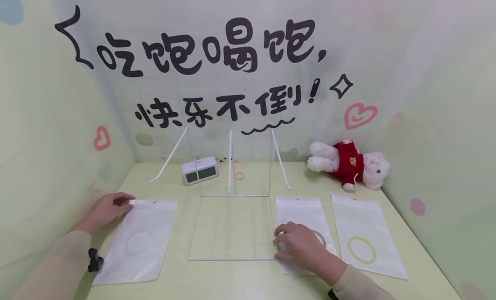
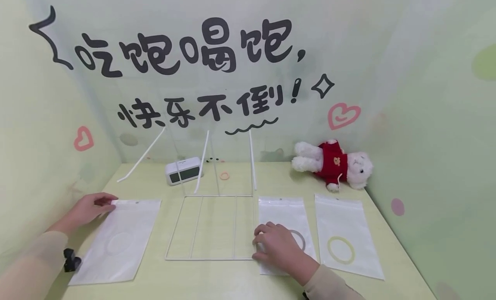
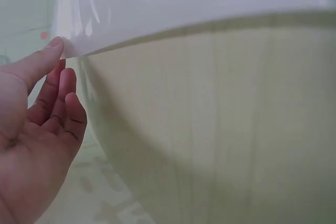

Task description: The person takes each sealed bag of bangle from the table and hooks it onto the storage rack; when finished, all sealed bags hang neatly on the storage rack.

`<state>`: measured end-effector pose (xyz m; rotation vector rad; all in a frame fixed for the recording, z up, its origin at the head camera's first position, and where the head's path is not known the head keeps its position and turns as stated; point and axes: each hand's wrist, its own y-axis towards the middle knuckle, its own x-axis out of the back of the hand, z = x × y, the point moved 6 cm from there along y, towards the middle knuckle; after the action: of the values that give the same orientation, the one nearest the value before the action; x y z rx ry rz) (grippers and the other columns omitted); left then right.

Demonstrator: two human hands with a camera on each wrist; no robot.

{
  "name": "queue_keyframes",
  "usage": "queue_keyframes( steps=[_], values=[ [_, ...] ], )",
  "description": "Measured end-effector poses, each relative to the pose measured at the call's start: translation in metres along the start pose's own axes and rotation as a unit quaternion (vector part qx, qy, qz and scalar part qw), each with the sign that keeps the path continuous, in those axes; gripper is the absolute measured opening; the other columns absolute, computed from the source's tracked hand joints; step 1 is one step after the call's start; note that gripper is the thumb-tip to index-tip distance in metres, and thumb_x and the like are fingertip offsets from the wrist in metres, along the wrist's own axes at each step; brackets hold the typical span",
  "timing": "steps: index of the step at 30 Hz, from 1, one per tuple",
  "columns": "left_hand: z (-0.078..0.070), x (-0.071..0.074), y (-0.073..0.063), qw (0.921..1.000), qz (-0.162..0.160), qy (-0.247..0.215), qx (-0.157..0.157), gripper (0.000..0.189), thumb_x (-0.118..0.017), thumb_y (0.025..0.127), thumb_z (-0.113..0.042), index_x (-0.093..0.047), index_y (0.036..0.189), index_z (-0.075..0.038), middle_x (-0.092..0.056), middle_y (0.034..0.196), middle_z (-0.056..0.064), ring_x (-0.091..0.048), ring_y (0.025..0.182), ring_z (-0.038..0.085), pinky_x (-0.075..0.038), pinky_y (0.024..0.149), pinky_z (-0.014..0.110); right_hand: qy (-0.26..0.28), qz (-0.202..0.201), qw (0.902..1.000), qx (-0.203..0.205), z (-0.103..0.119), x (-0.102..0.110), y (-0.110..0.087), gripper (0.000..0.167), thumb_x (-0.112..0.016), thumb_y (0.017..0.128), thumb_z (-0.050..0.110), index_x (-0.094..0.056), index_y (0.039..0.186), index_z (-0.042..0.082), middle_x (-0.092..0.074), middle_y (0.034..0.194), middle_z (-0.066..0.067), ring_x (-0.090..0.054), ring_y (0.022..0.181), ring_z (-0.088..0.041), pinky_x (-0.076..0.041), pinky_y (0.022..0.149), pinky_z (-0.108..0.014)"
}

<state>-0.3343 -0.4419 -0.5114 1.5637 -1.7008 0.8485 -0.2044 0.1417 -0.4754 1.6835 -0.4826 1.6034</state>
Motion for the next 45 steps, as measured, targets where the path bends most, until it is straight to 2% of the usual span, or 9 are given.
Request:
queue_keyframes(
  steps=[6, 11, 17, 23, 26, 31, 34, 41, 45],
  values=[
    [0.003, 0.003, -0.007, 0.9999, -0.008, -0.01, 0.008, 0.038, -0.072, 0.098, -0.03, -0.067, 0.124, -0.003, -0.071, 0.112, 0.015, -0.061, 0.096, 0.02, -0.055, 0.07, 0.018, -0.014, 0.007, 0.9999, 0.001, 0.001, 0.0, 0.001, 0.028, -0.086, 0.075, 0.044, -0.081, 0.094, 0.023, -0.072, 0.107, 0.008, -0.064, 0.097, -0.014, -0.054, 0.08, -0.034],
    [-0.006, 0.011, -0.014, 0.9996, -0.02, -0.018, 0.003, 0.036, -0.07, 0.1, -0.031, -0.068, 0.123, -0.004, -0.071, 0.112, 0.014, -0.061, 0.092, 0.015, -0.055, 0.07, 0.018, -0.019, 0.012, 0.9997, -0.001, 0.0, -0.001, 0.001, 0.03, -0.085, 0.075, 0.046, -0.08, 0.094, 0.024, -0.072, 0.109, 0.009, -0.064, 0.099, -0.014, -0.053, 0.082, -0.035],
    [-0.018, 0.018, -0.022, 0.999, -0.027, -0.034, 0.009, 0.042, -0.068, 0.1, -0.038, -0.067, 0.125, -0.005, -0.071, 0.114, 0.015, -0.061, 0.09, 0.006, -0.057, 0.071, 0.018, -0.022, 0.015, 0.9996, -0.005, -0.001, -0.002, 0.002, 0.029, -0.085, 0.075, 0.047, -0.08, 0.094, 0.025, -0.072, 0.109, 0.01, -0.064, 0.1, -0.014, -0.053, 0.083, -0.036],
    [-0.027, 0.026, -0.029, 0.9984, -0.047, -0.026, -0.018, 0.038, -0.068, 0.1, -0.036, -0.069, 0.121, -0.005, -0.073, 0.11, 0.014, -0.059, 0.085, -0.004, -0.056, 0.069, 0.017, -0.014, 0.012, 0.9998, -0.006, -0.001, 0.0, 0.001, 0.029, -0.086, 0.075, 0.045, -0.08, 0.094, 0.024, -0.072, 0.109, 0.008, -0.064, 0.099, -0.015, -0.052, 0.082, -0.036],
    [-0.034, 0.03, -0.035, 0.9978, -0.058, -0.018, -0.028, 0.036, -0.069, 0.1, -0.036, -0.07, 0.12, -0.006, -0.073, 0.109, 0.013, -0.059, 0.083, -0.005, -0.056, 0.068, 0.018, -0.013, 0.009, 0.9999, 0.001, 0.0, 0.0, 0.001, 0.029, -0.086, 0.075, 0.045, -0.08, 0.094, 0.024, -0.072, 0.108, 0.008, -0.064, 0.098, -0.015, -0.053, 0.082, -0.035],
    [-0.054, 0.037, -0.047, 0.9969, -0.07, -0.021, -0.029, 0.038, -0.067, 0.1, -0.04, -0.068, 0.123, -0.009, -0.072, 0.11, 0.013, -0.063, 0.085, 0.009, -0.058, 0.067, 0.02, -0.014, 0.008, 0.9999, 0.005, 0.0, 0.001, 0.0, 0.029, -0.087, 0.075, 0.044, -0.08, 0.094, 0.024, -0.072, 0.108, 0.008, -0.064, 0.099, -0.015, -0.054, 0.081, -0.034],
    [-0.068, 0.044, -0.052, 0.9954, -0.084, -0.016, -0.044, 0.034, -0.068, 0.1, -0.038, -0.069, 0.121, -0.011, -0.072, 0.108, 0.012, -0.065, 0.085, 0.015, -0.057, 0.066, 0.02, -0.016, 0.012, 0.9998, 0.004, 0.0, 0.002, 0.001, 0.029, -0.087, 0.075, 0.044, -0.08, 0.094, 0.023, -0.072, 0.109, 0.008, -0.064, 0.1, -0.015, -0.054, 0.081, -0.034],
    [-0.105, 0.063, -0.066, 0.99, -0.113, 0.007, -0.084, 0.023, -0.071, 0.099, -0.032, -0.073, 0.115, -0.015, -0.073, 0.104, 0.004, -0.06, 0.081, -0.006, -0.053, 0.065, 0.015, -0.014, 0.01, 0.9998, 0.008, 0.0, 0.001, 0.001, 0.029, -0.086, 0.076, 0.045, -0.08, 0.094, 0.024, -0.072, 0.109, 0.008, -0.064, 0.1, -0.016, -0.054, 0.08, -0.034],
    [-0.124, 0.07, -0.074, 0.9883, -0.121, 0.011, -0.092, 0.022, -0.072, 0.098, -0.031, -0.073, 0.114, -0.016, -0.073, 0.1, -0.003, -0.059, 0.082, -0.01, -0.053, 0.065, 0.013, -0.013, 0.013, 0.9998, 0.003, 0.0, -0.001, 0.001, 0.03, -0.086, 0.075, 0.045, -0.08, 0.095, 0.024, -0.073, 0.11, 0.008, -0.064, 0.101, -0.015, -0.054, 0.081, -0.034]
  ],
)
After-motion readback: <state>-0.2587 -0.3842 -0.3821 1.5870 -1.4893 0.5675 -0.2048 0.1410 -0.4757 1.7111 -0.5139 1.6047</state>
